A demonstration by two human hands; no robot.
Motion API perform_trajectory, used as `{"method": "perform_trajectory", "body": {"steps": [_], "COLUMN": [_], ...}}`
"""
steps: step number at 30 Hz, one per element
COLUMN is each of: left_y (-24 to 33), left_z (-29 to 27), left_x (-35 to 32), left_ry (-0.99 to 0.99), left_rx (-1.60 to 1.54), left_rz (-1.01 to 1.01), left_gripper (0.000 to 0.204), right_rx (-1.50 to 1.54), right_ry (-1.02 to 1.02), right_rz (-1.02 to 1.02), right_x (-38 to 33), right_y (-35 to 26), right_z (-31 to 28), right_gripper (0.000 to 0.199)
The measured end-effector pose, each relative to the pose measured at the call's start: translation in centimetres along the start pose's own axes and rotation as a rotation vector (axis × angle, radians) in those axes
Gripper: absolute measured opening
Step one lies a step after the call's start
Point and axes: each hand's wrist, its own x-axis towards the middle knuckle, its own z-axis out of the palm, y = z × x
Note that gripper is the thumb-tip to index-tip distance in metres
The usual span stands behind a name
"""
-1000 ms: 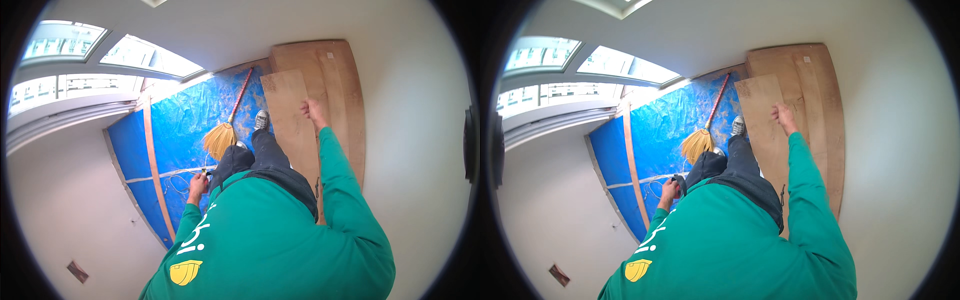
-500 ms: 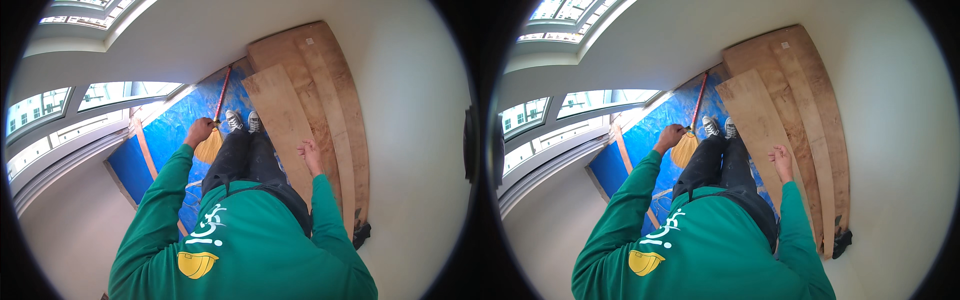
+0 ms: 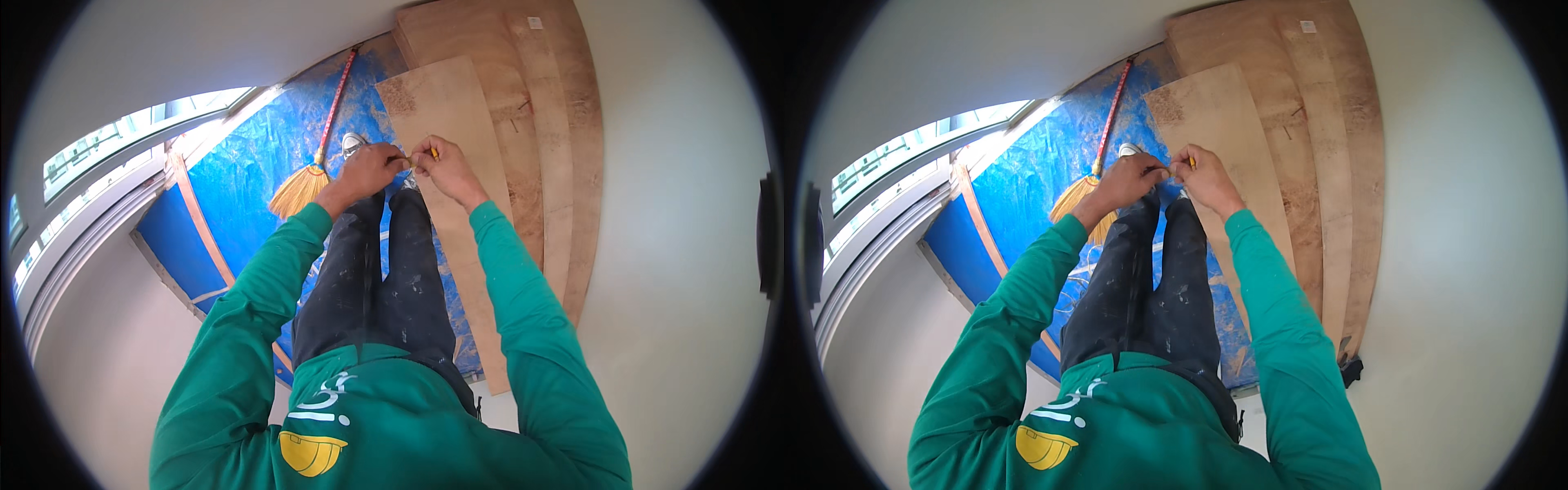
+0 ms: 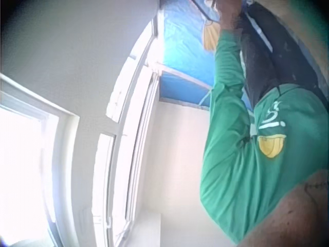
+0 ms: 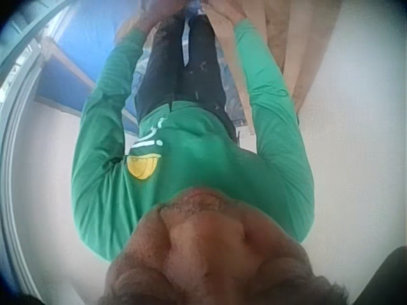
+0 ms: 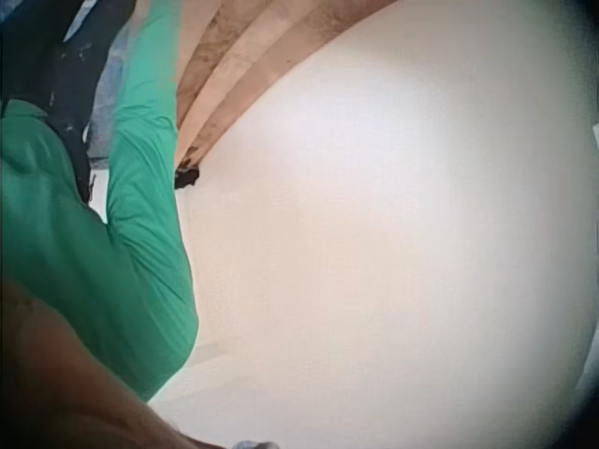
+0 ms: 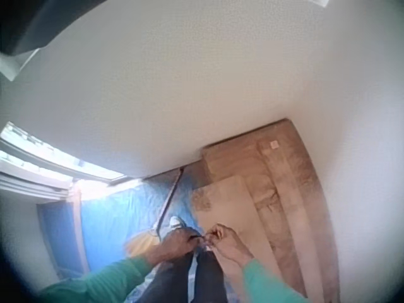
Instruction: The person cuts a wooden plank with a hand saw, then uses a cordless drill to fasten planks together. They measure and mark the wood with a tape measure and pencil, and stack the assembled pieces on the floor.
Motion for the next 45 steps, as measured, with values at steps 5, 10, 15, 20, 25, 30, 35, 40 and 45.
{"method": "perform_trajectory", "body": {"steps": [5, 10, 15, 20, 25, 30, 35, 40, 45], "left_y": [-8.4, -15.1, -18.3, -18.5, -18.2, -18.3, -19.6, -21.0, -21.4], "left_z": [1.6, 2.6, 1.9, 1.2, 0.9, 0.8, 0.1, -0.5, -0.4], "left_x": [5.3, 12.5, 17.1, 18.5, 18.9, 18.8, 19.1, 20.0, 20.1], "left_ry": [0.136, 0.242, 0.284, 0.237, 0.155, 0.142, 0.118, 0.101, 0.084], "left_rx": [0.028, 0.102, 0.210, 0.270, 0.304, 0.253, 0.250, 0.196, 0.120], "left_rz": [-0.086, -0.192, -0.170, -0.155, -0.177, -0.170, -0.062, -0.063, -0.038], "left_gripper": [0.025, 0.025, 0.028, 0.031, 0.032, 0.033, 0.033, 0.034, 0.034], "right_rx": [-0.192, -0.393, -0.329, -0.450, -0.691, -0.911, -0.912, -0.899, -0.802], "right_ry": [0.092, 0.383, 0.335, 0.368, 0.416, 0.089, 0.013, 0.015, 0.234], "right_rz": [-0.041, -0.205, -0.156, -0.247, -0.553, -0.570, -0.548, -0.459, -0.683], "right_x": [9.4, 13.4, 11.4, 12.4, 19.2, 24.2, 25.3, 25.6, 25.0], "right_y": [2.7, 4.2, 5.0, 5.0, 3.9, 3.9, 3.7, 3.4, 3.6], "right_z": [-3.1, -3.4, -3.5, -2.9, -3.0, -4.2, -5.6, -6.5, -6.2], "right_gripper": [0.020, 0.036, 0.032, 0.031, 0.033, 0.021, 0.014, 0.013, 0.018]}}
